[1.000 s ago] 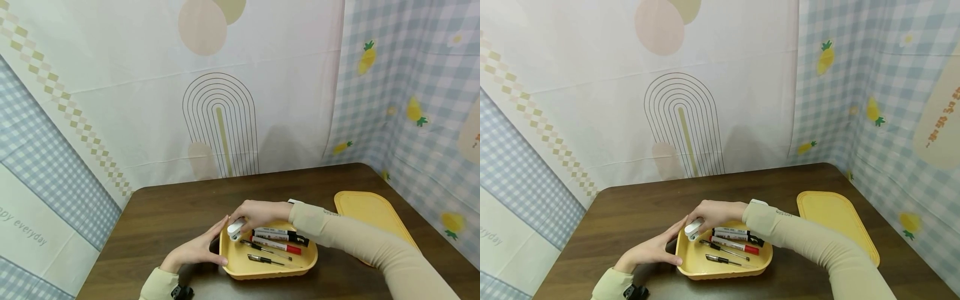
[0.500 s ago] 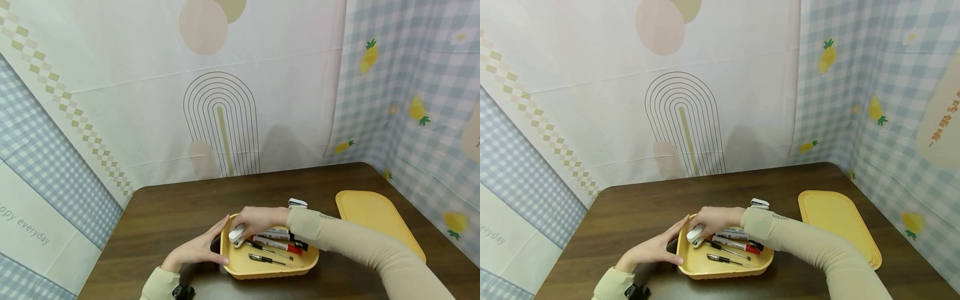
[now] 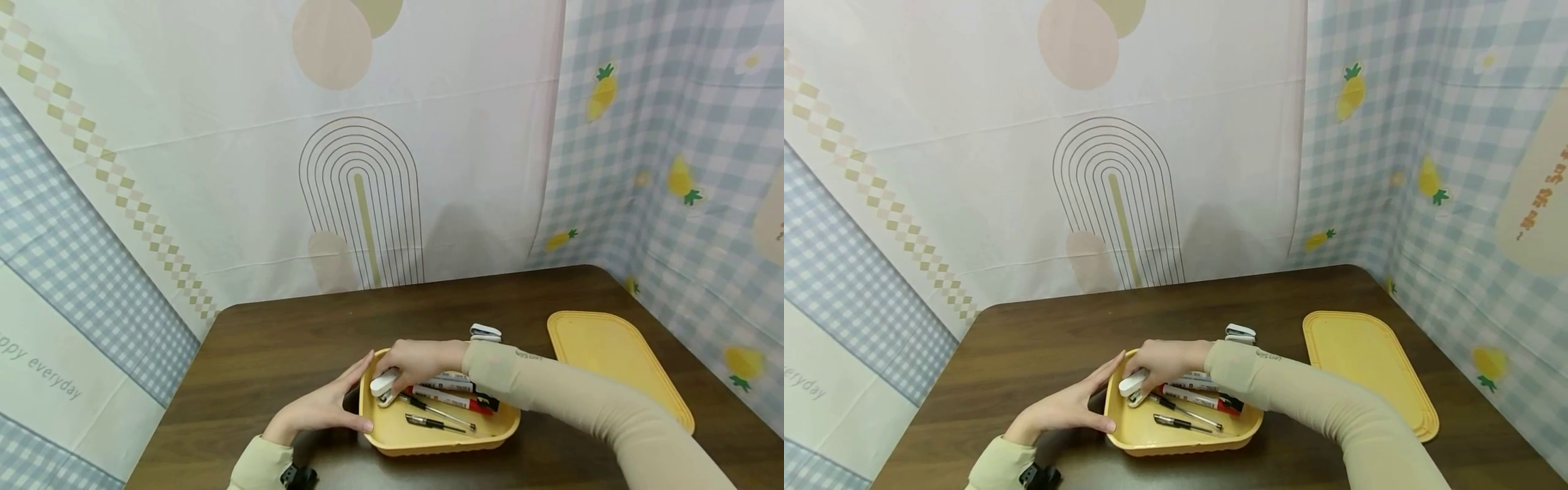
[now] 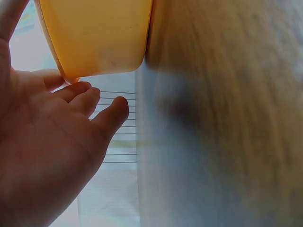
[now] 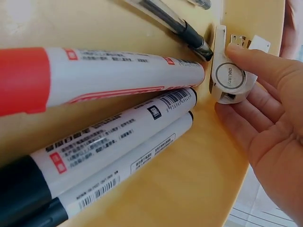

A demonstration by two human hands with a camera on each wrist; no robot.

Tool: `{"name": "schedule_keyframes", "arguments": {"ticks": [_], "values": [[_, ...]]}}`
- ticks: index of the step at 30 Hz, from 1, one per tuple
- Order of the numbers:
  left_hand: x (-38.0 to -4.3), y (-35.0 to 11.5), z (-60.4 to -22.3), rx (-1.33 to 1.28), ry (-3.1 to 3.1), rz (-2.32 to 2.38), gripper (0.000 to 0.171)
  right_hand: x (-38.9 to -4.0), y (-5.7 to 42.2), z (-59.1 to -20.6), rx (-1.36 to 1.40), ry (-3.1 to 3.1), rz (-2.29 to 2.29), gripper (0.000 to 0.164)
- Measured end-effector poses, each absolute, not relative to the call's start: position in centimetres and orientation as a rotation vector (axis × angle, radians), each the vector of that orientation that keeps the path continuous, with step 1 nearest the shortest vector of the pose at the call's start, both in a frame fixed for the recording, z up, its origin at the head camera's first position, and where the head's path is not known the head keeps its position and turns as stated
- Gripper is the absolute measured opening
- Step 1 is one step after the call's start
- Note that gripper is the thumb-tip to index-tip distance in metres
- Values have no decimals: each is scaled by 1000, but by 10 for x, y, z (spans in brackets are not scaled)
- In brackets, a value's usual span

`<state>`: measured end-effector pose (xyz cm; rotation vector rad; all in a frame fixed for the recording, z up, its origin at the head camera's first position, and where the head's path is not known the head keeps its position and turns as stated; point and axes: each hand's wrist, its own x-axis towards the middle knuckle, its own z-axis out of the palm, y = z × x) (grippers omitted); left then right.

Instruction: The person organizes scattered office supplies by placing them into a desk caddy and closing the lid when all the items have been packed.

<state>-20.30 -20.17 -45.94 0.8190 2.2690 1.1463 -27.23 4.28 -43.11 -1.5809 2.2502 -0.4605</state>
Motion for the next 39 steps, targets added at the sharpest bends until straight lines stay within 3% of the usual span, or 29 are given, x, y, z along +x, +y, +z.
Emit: {"name": "schedule_keyframes", "arguments": {"ticks": [23,39], "values": [[-204,-202,-462,839,2283,1148,112,-271,45,-428,-1481,2311,-490,36],[-207,-204,-462,875,2272,1151,113,-274,48,-416,-1515,2311,-575,30]]}}
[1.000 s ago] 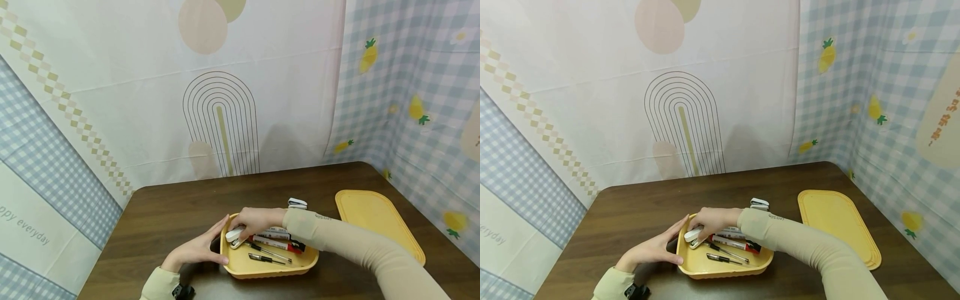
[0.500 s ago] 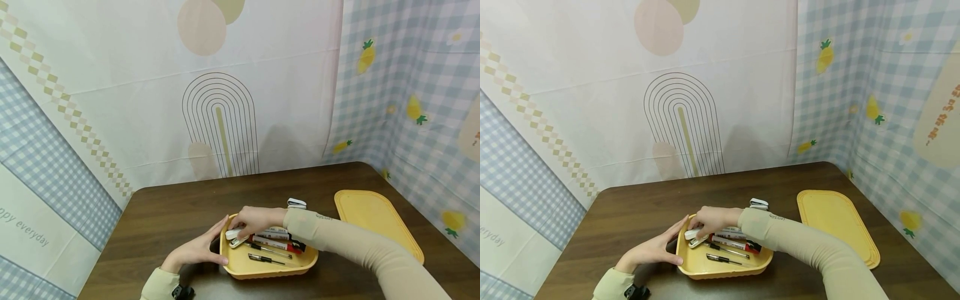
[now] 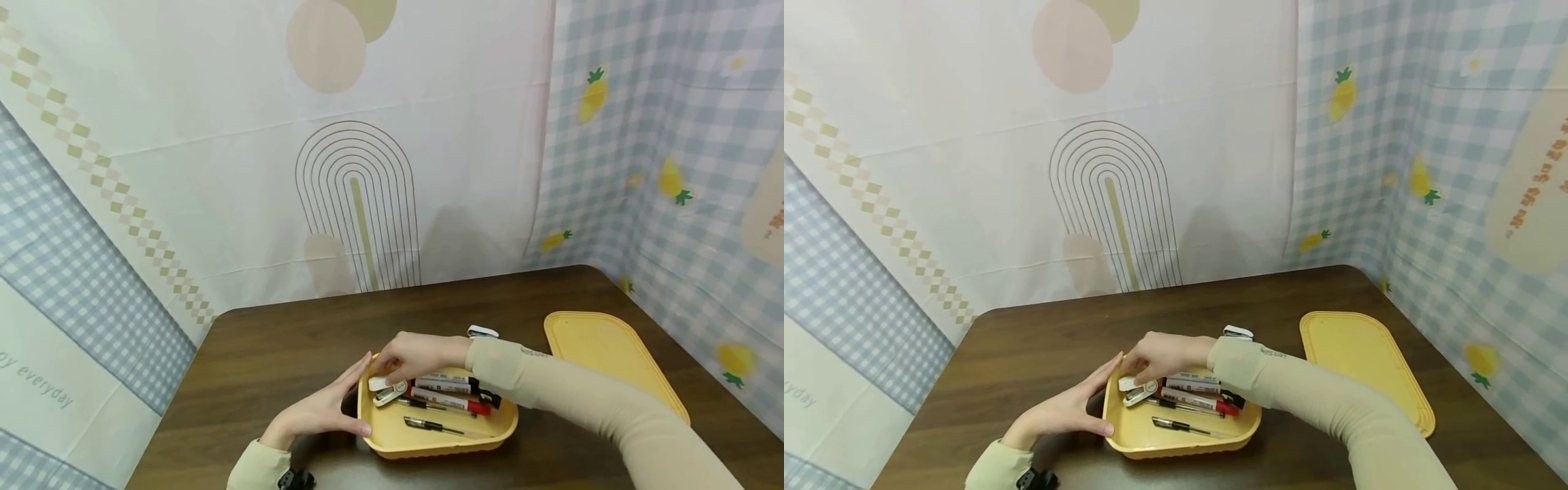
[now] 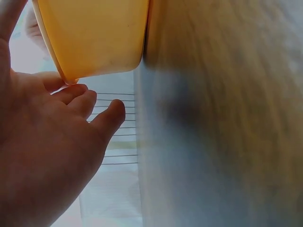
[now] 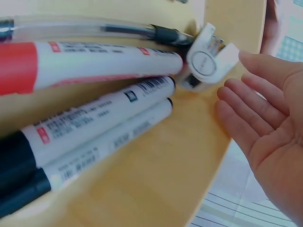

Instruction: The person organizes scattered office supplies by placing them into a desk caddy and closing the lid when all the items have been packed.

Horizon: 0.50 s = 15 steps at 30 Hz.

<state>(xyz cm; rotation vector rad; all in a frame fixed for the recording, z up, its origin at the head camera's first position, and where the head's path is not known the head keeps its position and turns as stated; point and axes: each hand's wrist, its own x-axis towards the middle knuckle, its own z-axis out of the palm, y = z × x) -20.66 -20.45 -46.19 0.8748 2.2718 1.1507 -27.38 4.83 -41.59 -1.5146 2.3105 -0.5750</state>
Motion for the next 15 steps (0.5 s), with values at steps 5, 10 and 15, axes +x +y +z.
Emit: {"name": "schedule_keyframes", "arguments": {"ticks": [5,10,15], "values": [[-206,-203,-461,891,2281,1164,114,-278,53,-406,-1512,2344,-618,31],[-205,-202,-459,893,2291,1155,113,-282,57,-397,-1490,2390,-633,34],[-204,-202,-459,862,2284,1141,113,-289,65,-388,-1440,2430,-660,35]]}}
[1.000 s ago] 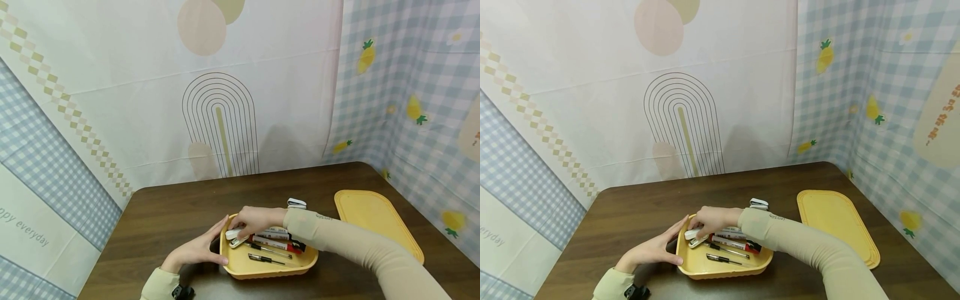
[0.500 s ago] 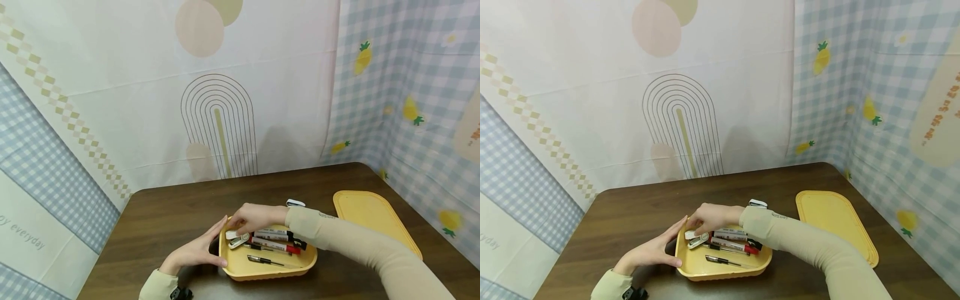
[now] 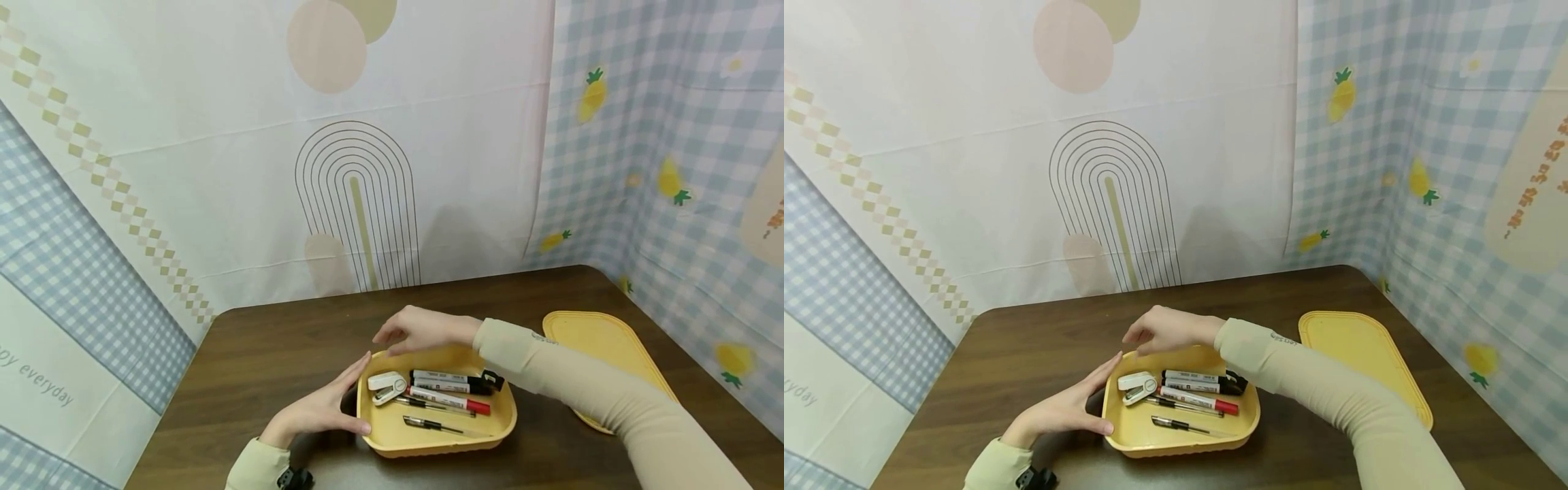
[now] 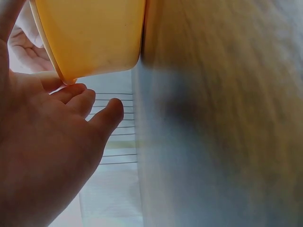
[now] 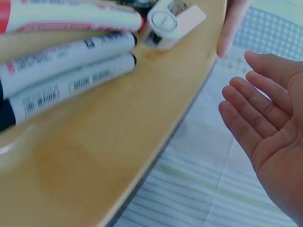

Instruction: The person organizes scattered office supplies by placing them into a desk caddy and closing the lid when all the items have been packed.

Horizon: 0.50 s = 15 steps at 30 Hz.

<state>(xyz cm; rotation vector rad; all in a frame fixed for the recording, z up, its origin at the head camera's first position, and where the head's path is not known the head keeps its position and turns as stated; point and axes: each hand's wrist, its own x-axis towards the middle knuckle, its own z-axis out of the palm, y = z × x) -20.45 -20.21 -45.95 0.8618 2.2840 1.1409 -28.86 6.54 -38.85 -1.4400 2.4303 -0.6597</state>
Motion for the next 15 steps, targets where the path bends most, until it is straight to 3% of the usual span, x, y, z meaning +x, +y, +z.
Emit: {"name": "schedule_keyframes", "arguments": {"ticks": [15], "values": [[-205,-202,-460,867,2283,1153,113,-311,110,-372,-1287,2573,-747,34]]}}
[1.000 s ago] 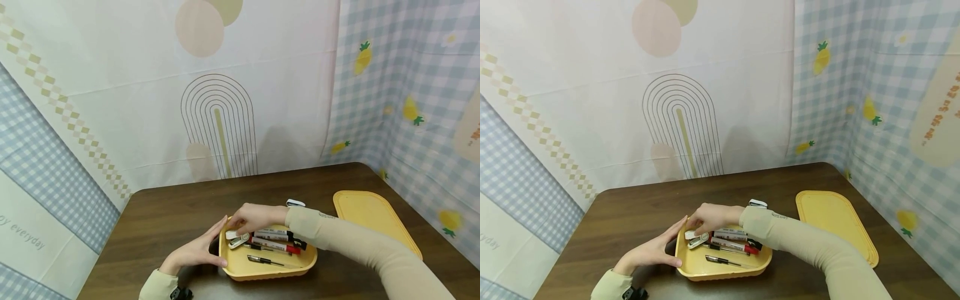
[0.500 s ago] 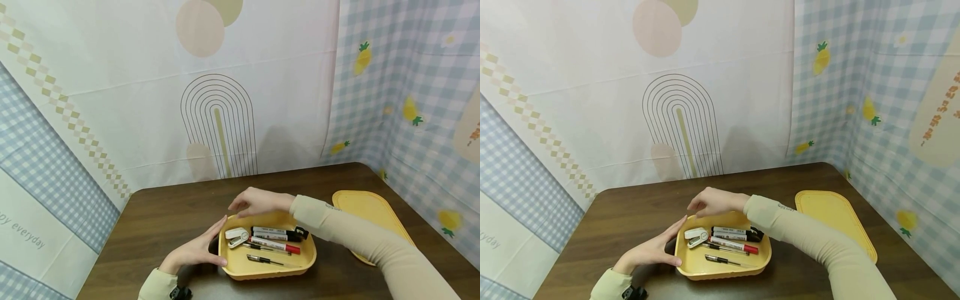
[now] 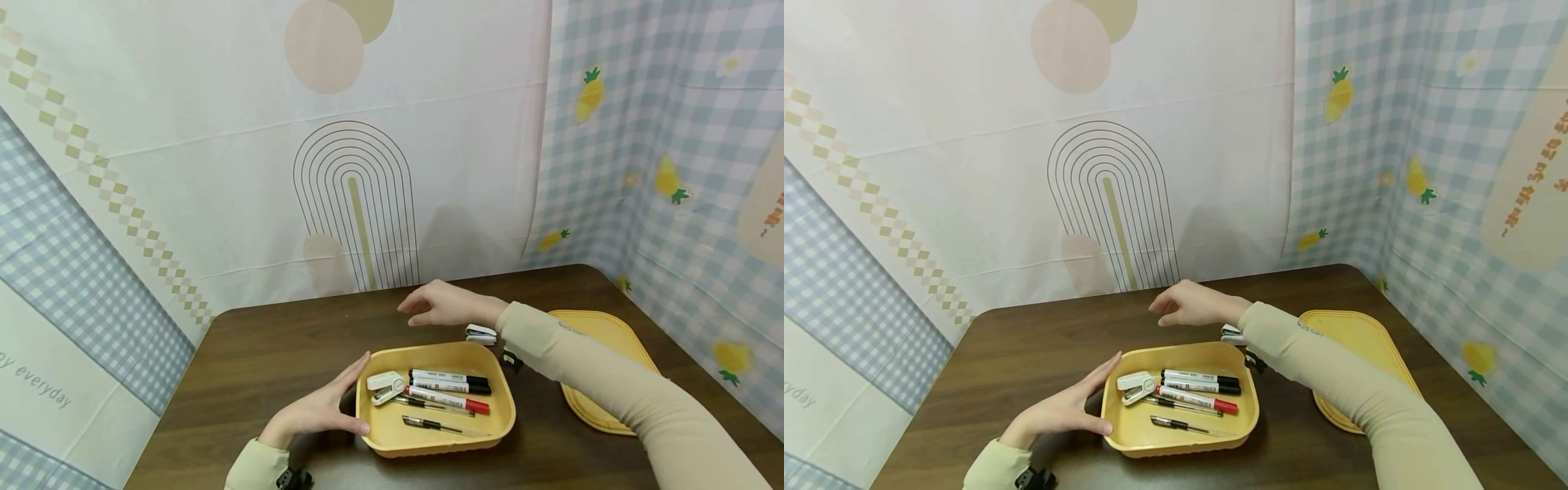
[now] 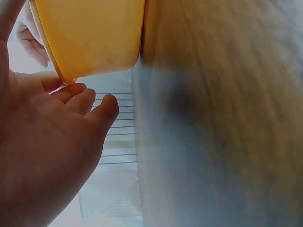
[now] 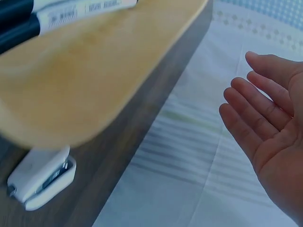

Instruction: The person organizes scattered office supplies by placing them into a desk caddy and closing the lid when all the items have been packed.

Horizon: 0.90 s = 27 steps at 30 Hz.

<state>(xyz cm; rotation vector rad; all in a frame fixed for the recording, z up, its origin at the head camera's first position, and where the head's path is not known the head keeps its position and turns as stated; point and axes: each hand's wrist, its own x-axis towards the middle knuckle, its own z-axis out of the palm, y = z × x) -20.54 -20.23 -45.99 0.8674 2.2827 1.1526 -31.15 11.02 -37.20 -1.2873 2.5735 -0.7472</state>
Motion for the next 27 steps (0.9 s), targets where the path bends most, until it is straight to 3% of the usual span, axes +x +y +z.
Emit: {"name": "schedule_keyframes", "arguments": {"ticks": [13,27], "values": [[-205,-202,-462,869,2290,1157,112,-320,163,-367,-1115,2680,-862,37],[-204,-202,-460,866,2289,1156,113,-326,206,-394,-1008,2763,-816,39]]}}
